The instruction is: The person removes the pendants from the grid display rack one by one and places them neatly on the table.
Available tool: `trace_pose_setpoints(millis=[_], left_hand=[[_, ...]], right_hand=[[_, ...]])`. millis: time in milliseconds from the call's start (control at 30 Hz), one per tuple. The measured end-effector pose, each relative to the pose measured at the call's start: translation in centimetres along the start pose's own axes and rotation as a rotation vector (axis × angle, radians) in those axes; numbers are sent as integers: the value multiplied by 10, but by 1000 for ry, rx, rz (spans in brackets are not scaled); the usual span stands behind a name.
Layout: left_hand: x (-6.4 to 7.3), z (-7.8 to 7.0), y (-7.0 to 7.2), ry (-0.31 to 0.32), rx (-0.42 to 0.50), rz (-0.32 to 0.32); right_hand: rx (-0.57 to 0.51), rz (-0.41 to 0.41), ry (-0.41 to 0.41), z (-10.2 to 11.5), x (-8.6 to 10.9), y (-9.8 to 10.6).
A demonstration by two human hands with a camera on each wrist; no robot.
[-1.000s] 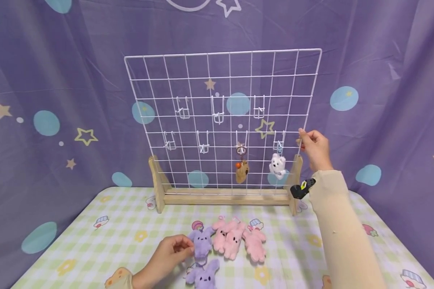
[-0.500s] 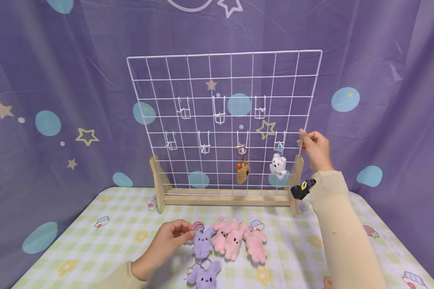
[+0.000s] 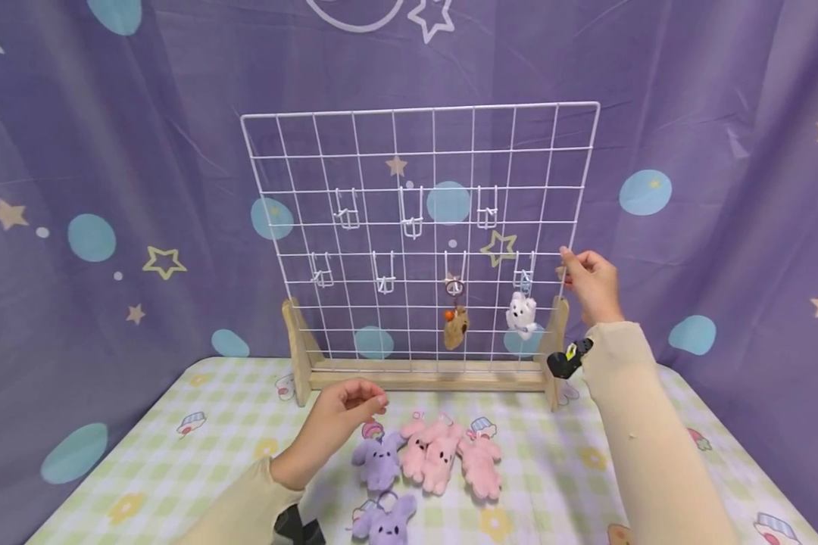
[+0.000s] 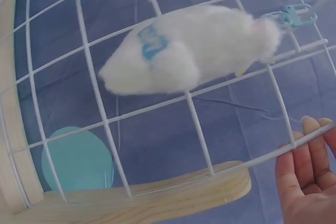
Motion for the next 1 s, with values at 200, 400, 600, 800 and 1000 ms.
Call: trace_pose_setpoints(millis=[200,400,600,800,1000], left_hand=[[-16,-14,-10,-45,37,5],[-32,-21,-16,-46,61,-8],[-45,-22,-19,-11,59,-17],[-59,-20,-23,-7,83,-47],[-76,-21,-27,-18,73,-72]], right_hand=[[87,-26,18,68,71,-45],[117,-17,-31,105,108,-71],[120,-28,-17,102,104,-70],[143,-46,21,106,107,-73],[129,-58,45,110,107,-74]])
Point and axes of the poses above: each hand's wrist, its own x-axis away from the middle knuckle, its own y-axis out of the back of the hand, z = x × y, the point moved 6 cm from there along -x, towards the middle knuckle, and after that the axes turned 4 degrees about -y, right-handed, at the moved point
